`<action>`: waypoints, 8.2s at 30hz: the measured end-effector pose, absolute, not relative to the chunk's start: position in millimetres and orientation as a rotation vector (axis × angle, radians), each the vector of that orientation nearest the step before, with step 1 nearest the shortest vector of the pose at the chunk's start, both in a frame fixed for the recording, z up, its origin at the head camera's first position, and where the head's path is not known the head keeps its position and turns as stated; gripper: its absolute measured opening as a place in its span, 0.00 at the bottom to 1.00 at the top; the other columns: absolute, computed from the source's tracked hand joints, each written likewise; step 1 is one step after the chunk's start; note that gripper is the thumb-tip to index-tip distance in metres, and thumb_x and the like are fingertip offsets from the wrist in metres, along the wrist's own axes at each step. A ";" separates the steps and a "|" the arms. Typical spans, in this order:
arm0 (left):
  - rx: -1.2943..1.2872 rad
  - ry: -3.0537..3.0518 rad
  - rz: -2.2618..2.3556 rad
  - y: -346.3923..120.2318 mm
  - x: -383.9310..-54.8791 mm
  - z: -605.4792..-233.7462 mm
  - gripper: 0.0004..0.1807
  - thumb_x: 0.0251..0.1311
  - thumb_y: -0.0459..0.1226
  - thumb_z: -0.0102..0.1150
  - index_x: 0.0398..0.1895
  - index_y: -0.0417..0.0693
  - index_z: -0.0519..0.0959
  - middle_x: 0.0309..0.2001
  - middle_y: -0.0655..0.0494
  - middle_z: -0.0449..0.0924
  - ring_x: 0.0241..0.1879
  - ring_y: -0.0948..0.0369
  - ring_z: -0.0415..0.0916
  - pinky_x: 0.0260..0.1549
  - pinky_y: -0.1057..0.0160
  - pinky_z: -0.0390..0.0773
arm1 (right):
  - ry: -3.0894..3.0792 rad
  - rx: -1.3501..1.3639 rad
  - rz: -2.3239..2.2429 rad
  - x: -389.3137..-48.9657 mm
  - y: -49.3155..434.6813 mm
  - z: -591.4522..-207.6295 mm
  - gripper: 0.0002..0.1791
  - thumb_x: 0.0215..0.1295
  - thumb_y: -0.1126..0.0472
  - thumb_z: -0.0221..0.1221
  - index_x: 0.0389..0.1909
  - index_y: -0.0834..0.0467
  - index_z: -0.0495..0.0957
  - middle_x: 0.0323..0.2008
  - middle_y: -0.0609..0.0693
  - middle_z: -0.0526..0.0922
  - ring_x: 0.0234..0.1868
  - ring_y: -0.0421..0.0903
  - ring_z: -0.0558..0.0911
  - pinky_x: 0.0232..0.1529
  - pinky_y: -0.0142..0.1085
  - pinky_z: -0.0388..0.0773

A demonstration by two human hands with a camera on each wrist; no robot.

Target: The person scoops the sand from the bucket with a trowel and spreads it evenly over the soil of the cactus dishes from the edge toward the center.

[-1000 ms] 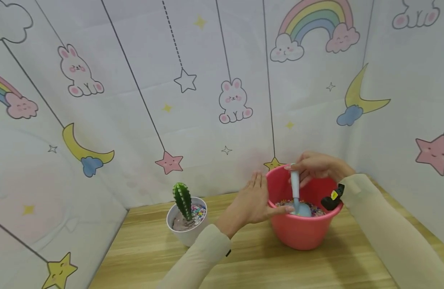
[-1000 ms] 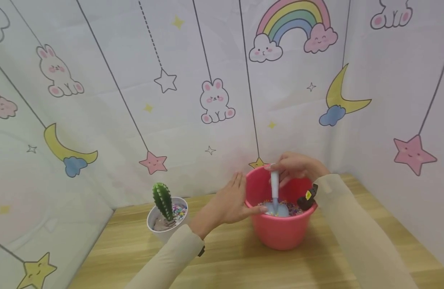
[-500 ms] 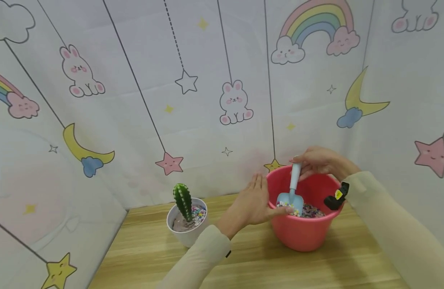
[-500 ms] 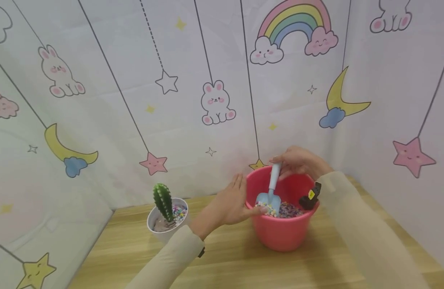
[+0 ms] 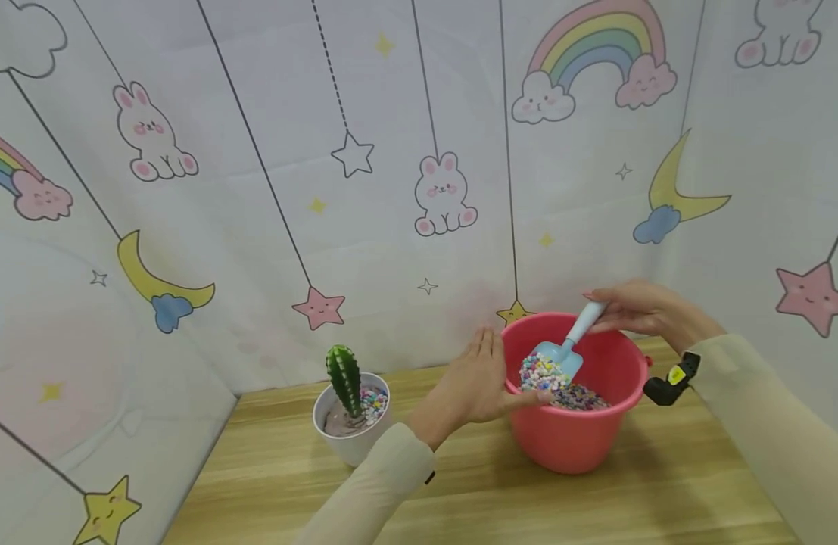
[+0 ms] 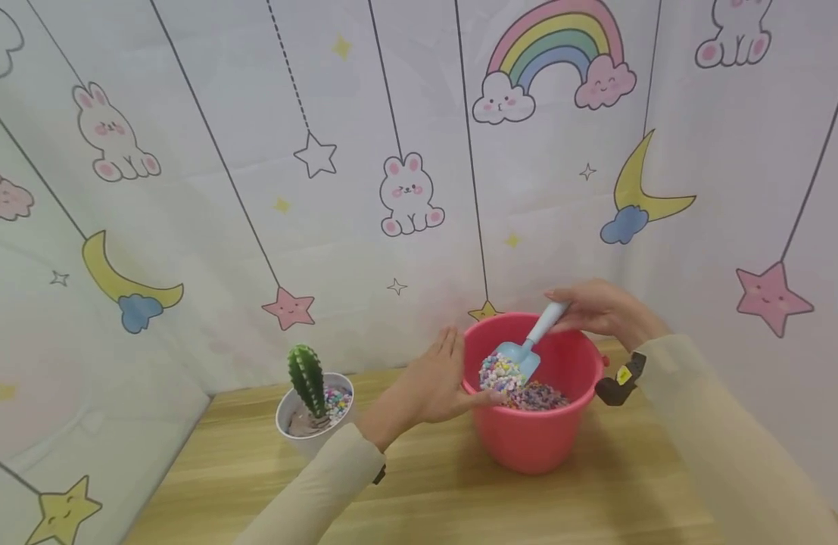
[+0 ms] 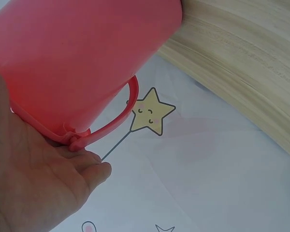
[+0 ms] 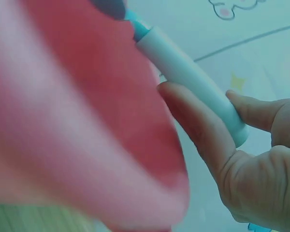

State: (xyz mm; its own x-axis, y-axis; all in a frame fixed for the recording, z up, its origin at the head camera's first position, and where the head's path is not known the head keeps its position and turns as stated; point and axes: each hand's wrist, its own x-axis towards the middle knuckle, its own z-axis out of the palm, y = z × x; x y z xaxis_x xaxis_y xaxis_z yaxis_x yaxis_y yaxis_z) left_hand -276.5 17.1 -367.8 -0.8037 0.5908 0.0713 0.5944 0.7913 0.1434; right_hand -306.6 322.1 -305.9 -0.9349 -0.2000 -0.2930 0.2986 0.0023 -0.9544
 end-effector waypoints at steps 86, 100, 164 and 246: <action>-0.463 -2.755 -0.415 -225.8 -248.2 -333.7 0.60 0.65 0.71 0.57 0.85 0.41 0.49 0.82 0.34 0.57 0.80 0.36 0.58 0.69 0.30 0.71 | 1.664 0.260 -2.343 -315.2 309.5 -294.7 0.18 0.75 0.53 0.61 0.56 0.55 0.67 0.34 0.49 0.90 0.38 0.50 0.93 0.55 0.44 0.86; -0.472 -2.940 -0.246 -250.9 -268.2 -399.1 0.66 0.65 0.74 0.51 0.83 0.29 0.46 0.84 0.30 0.43 0.83 0.34 0.46 0.76 0.32 0.63 | 1.536 0.330 -2.376 -321.7 272.3 -288.1 0.18 0.75 0.55 0.63 0.57 0.55 0.69 0.34 0.53 0.91 0.37 0.54 0.93 0.58 0.44 0.85; -0.476 -3.050 -0.430 -256.8 -278.3 -429.4 0.65 0.64 0.75 0.51 0.86 0.41 0.42 0.87 0.40 0.39 0.81 0.36 0.57 0.71 0.33 0.70 | 1.464 0.375 -2.332 -376.3 114.2 -319.8 0.30 0.81 0.65 0.53 0.80 0.62 0.61 0.76 0.71 0.65 0.76 0.66 0.69 0.73 0.56 0.71; -0.369 -2.965 -0.529 -233.3 -266.9 -434.8 0.70 0.57 0.75 0.60 0.84 0.34 0.45 0.84 0.31 0.44 0.80 0.34 0.58 0.71 0.34 0.71 | 2.003 0.336 -2.233 -358.0 73.2 -316.1 0.21 0.74 0.63 0.63 0.61 0.71 0.74 0.38 0.63 0.86 0.41 0.55 0.93 0.49 0.46 0.90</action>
